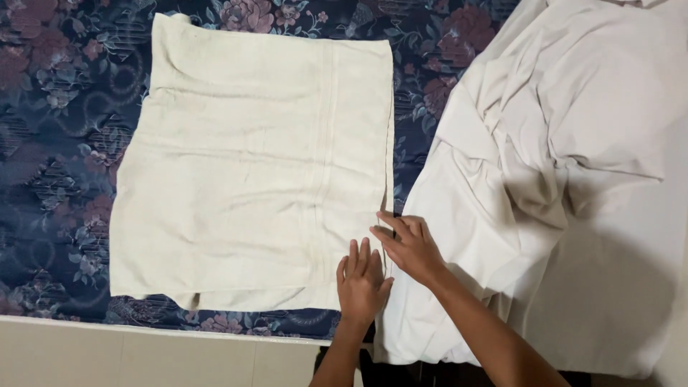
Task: The person folds a white towel on a bed with a floral-patterned sheet. They smooth the fabric, fold it in half multiple times, and roll it into a compact bundle. The person then picks up another white cloth and begins to fold it.
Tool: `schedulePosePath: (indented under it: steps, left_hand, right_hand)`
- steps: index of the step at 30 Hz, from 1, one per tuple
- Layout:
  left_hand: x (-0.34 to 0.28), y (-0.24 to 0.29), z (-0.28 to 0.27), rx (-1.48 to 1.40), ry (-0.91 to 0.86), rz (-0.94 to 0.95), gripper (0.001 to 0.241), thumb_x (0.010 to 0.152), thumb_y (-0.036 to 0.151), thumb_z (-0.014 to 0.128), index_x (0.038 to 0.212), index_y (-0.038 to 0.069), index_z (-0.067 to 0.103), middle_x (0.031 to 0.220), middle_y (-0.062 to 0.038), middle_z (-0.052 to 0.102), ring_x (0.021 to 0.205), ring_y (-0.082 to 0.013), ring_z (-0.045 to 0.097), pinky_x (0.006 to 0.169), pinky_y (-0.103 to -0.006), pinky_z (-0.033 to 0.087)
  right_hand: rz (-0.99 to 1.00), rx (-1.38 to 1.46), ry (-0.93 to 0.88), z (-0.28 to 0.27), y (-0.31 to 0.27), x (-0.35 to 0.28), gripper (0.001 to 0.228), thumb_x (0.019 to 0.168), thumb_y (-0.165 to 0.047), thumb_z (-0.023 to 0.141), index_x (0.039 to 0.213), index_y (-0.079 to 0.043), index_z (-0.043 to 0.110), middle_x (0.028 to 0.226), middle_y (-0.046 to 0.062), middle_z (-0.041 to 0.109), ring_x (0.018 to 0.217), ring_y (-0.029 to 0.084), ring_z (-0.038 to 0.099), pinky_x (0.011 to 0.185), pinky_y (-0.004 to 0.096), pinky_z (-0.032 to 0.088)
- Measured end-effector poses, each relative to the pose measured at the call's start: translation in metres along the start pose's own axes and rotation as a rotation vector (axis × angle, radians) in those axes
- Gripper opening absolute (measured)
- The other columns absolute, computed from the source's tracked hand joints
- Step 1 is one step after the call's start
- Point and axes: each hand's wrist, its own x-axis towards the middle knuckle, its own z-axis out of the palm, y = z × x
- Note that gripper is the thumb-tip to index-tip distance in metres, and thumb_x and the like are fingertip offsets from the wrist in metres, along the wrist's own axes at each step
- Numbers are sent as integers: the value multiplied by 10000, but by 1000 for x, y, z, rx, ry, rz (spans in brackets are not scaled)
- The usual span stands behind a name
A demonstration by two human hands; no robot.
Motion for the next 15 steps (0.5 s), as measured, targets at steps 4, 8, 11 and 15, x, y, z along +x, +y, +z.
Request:
schedulePosePath:
  steps: [4, 8, 11, 15]
  left_hand:
    - [-8, -16, 16, 95, 9, 64, 481, 785, 173, 774, 1206, -40, 683, 1505, -219, 532, 1458, -417, 399, 1110, -572, 322]
    - [-22, -34, 27, 151, 30, 133, 419, 846, 153, 715, 1209, -56, 704, 1412, -208, 616, 1436, -385, 456, 1127, -554, 340]
    - [-36, -30, 20, 119, 28, 182, 364, 934, 150, 661, 1206, -90, 695, 1381, -239, 631, 1418, -379, 476, 1146, -531, 341]
    - [-63, -27, 10, 33, 6, 210, 345, 972, 120, 601, 1223, -98, 692, 1349, -242, 658, 1382, -363, 534, 1133, -498, 368]
  right_hand:
    - [32, 22, -39, 11, -18, -20, 472, 806, -109, 759, 1257, -241, 719, 1485, -41, 537, 1169, 231, 506, 1032, 354, 435]
    - [127, 115, 11, 27, -35, -39, 345, 785, -107, 763, 1103, -238, 788, 1445, -58, 574, 1158, 236, 506, 1022, 360, 429]
    - [166, 118, 69, 23, -50, -50, 266, 770, -106, 778, 1011, -215, 809, 1415, -46, 600, 1154, 244, 508, 1017, 374, 419]
    - [244, 118, 115, 15, -73, -76, 248, 778, -91, 794, 996, -209, 806, 1384, -49, 630, 1145, 254, 509, 1009, 360, 426]
